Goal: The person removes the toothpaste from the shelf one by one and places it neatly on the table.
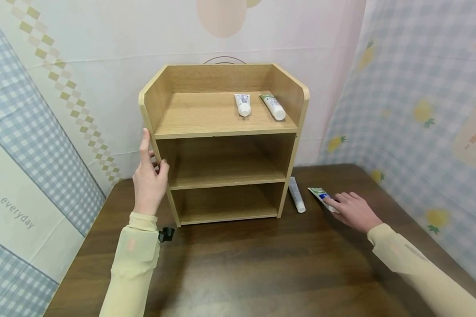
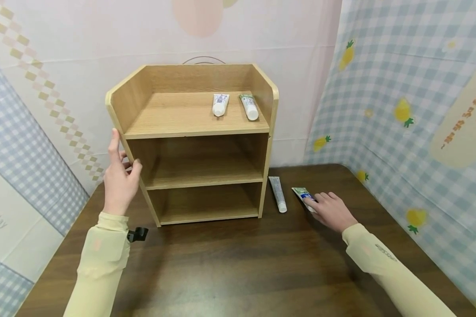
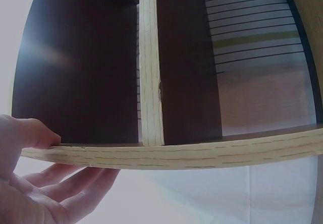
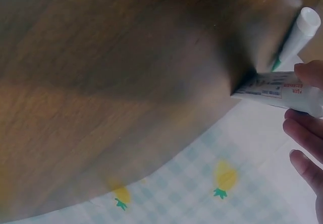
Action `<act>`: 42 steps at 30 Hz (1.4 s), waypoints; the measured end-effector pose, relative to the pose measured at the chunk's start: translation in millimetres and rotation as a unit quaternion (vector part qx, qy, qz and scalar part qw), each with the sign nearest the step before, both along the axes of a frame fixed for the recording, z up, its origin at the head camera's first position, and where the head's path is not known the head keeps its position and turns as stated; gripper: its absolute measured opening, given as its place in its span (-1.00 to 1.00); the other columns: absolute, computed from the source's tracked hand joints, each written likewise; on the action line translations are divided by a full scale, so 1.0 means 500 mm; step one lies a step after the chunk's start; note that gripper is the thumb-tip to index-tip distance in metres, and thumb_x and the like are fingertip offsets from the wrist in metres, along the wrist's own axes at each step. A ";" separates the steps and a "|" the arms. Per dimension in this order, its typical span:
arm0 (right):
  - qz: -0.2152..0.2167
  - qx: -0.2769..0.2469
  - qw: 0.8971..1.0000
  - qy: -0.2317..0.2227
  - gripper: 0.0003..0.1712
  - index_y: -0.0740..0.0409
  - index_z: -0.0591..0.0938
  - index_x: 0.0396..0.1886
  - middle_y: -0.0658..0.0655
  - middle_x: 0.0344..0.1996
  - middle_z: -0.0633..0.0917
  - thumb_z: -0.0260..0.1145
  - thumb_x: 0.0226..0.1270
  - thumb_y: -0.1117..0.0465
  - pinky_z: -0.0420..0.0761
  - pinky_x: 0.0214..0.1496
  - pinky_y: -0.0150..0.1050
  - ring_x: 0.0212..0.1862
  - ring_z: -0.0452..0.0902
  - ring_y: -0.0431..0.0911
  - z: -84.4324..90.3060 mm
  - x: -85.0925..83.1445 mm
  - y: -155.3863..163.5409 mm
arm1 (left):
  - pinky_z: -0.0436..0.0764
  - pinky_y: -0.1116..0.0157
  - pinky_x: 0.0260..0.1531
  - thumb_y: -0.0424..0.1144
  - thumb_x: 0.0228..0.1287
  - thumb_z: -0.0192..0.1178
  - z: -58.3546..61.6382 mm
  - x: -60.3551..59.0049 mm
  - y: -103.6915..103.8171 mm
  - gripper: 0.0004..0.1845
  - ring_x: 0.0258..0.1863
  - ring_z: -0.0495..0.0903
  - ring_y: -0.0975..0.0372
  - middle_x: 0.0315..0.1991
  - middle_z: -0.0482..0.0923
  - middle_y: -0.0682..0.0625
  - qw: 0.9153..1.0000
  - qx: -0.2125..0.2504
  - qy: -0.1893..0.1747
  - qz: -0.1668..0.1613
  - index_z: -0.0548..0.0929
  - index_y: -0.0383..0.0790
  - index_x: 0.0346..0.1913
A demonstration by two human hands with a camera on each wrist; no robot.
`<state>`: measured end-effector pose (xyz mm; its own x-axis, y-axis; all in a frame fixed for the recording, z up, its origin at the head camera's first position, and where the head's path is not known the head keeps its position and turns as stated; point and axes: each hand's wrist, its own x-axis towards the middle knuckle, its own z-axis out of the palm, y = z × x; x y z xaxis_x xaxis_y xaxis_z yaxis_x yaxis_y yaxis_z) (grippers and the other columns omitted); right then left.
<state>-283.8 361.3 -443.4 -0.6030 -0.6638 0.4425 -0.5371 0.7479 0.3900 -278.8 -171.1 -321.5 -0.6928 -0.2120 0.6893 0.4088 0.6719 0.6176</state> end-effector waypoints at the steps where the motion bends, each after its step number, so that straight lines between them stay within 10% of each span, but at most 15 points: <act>1: 0.000 0.001 1.000 0.000 -0.42 0.08 0.66 0.00 0.13 -0.48 0.54 0.57 -0.14 0.18 0.44 -0.32 -0.12 -0.41 0.48 0.01 -0.002 -0.006 -0.001 | 0.51 -0.01 -0.26 -0.36 0.32 0.00 0.000 0.000 0.000 -0.17 -0.26 0.65 -0.12 0.07 0.56 -0.28 1.000 0.000 0.001 0.001 -0.06 0.31 0.52; 18: -0.047 -0.003 0.997 -0.067 -0.40 0.08 0.65 0.07 0.13 -0.46 0.54 0.55 -0.09 0.17 0.44 -0.38 -0.12 -0.41 0.46 0.01 -0.038 -0.071 -0.002 | 0.58 0.00 -0.24 -0.39 0.30 0.00 -0.001 -0.001 0.000 -0.16 -0.20 0.67 -0.15 0.03 0.57 -0.30 1.000 0.002 0.016 -0.008 -0.05 0.27 0.53; 42: -0.093 0.011 0.976 -0.196 -0.39 0.19 0.60 0.13 0.34 -0.21 0.70 0.48 0.01 0.17 0.57 -0.13 0.09 -0.19 0.63 0.16 -0.027 -0.066 -0.019 | 0.56 -0.01 -0.22 -0.38 0.30 0.01 -0.002 -0.002 -0.001 -0.16 -0.19 0.67 -0.14 0.04 0.57 -0.30 1.000 0.004 0.005 -0.007 -0.05 0.29 0.52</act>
<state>-316.8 351.6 -456.7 -0.8335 -0.5344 0.1402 -0.5049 0.8398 0.1996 -279.8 -171.6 -322.7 -0.6889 -0.2085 0.6942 0.4237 0.6612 0.6191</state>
